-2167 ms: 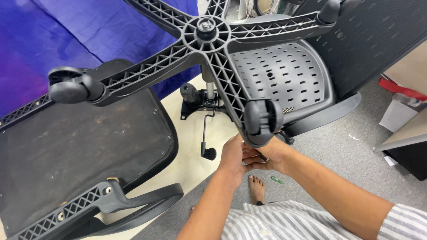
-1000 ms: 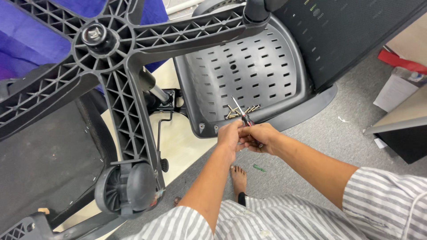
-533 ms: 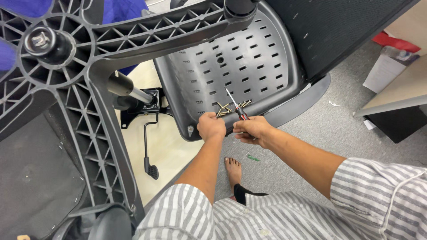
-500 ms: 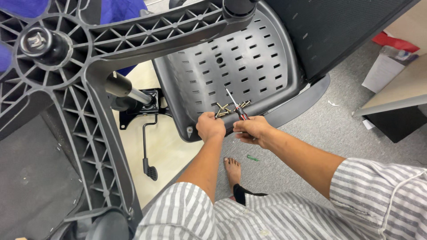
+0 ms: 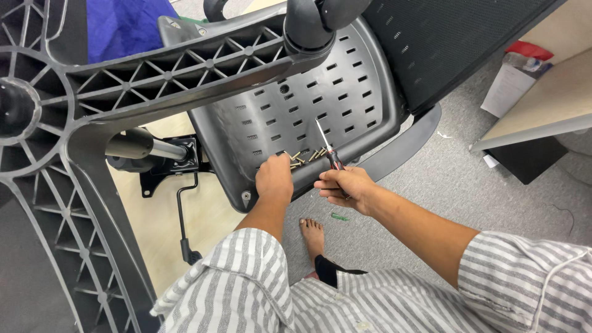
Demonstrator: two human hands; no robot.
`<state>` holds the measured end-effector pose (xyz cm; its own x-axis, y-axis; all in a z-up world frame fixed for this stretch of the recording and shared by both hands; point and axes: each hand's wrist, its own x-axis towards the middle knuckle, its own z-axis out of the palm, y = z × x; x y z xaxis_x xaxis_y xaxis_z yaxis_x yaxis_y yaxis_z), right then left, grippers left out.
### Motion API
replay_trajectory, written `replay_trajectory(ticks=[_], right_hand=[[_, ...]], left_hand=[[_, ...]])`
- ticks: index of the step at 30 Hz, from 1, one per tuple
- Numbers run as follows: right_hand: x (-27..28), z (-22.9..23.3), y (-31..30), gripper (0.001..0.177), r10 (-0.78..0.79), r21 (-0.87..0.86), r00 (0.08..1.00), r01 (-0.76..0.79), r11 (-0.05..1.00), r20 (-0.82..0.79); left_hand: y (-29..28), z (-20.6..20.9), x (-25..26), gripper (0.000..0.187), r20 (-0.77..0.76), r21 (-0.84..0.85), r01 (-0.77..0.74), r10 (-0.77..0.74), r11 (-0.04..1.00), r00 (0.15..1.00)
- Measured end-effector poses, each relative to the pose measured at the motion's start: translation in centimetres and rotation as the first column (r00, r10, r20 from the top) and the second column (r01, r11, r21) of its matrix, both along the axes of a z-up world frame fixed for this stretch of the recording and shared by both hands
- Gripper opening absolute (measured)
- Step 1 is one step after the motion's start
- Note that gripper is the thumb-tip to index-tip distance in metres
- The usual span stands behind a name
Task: The person uses a screwdriver to fasten screws into the underside of an overturned office chair seat, securing the armrest brackets. They repeatedly pick up screws from a nearby chair and tighten them into place.
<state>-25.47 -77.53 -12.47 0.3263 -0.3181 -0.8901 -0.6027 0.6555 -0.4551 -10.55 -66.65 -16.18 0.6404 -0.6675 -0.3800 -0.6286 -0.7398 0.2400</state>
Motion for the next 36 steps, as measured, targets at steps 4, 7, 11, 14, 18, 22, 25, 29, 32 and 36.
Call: replay_trajectory(ticks=[4,7,11,14,18,22,25,29,32,36], right_hand=[[0.3,0.0,0.0,0.016,-0.004,0.007,1.000,0.004,1.000,-0.014],[0.3,-0.1,0.1,0.016,-0.003,0.015,1.000,0.003,1.000,-0.012],[0.2,-0.2,0.0,0.016,-0.016,0.016,1.000,0.016,1.000,0.000],[-0.1,-0.1,0.0,0.017,-0.023,0.017,1.000,0.023,1.000,-0.005],[-0.5,0.0,0.2,0.016,-0.042,0.010,0.999,0.042,0.999,0.031],[-0.1,-0.4,0.4,0.013,-0.121,-0.016,0.988,0.123,0.992,0.100],[0.4,-0.9,0.7,0.012,-0.175,-0.015,0.970,0.180,0.983,0.166],[0.7,-1.0,1.0,0.013,-0.172,-0.025,0.960,0.182,0.983,0.219],[0.4,-0.9,1.3,0.014,-0.190,-0.034,0.950,0.204,0.978,0.248],[0.2,-0.8,2.0,0.017,-0.199,-0.036,0.938,0.218,0.975,0.282]], left_hand=[[0.5,-0.6,0.7,0.011,-0.049,-0.003,-0.078,0.078,0.997,0.996],[0.8,-1.5,0.6,0.011,0.059,-0.035,-0.028,0.030,0.999,0.998],[1.0,-1.8,1.3,0.011,0.143,-0.027,0.089,-0.084,0.996,0.986],[1.1,-1.4,1.6,0.008,0.085,-0.078,0.052,-0.045,0.996,0.995],[1.2,-0.7,1.6,0.006,-0.181,-0.417,-0.095,0.020,0.904,0.983],[1.2,-0.7,0.4,0.004,-0.711,-0.280,-0.465,0.144,0.840,0.688],[1.0,-0.8,-1.2,0.004,-0.828,-0.228,-0.542,0.132,0.809,0.545],[1.2,0.0,-2.6,0.007,-0.879,-0.191,-0.618,0.147,0.763,0.454],[1.6,0.7,-3.3,0.007,-0.904,-0.172,-0.686,0.164,0.707,0.395],[2.0,0.6,-4.0,0.005,-0.902,-0.225,-0.727,0.143,0.649,0.407]])
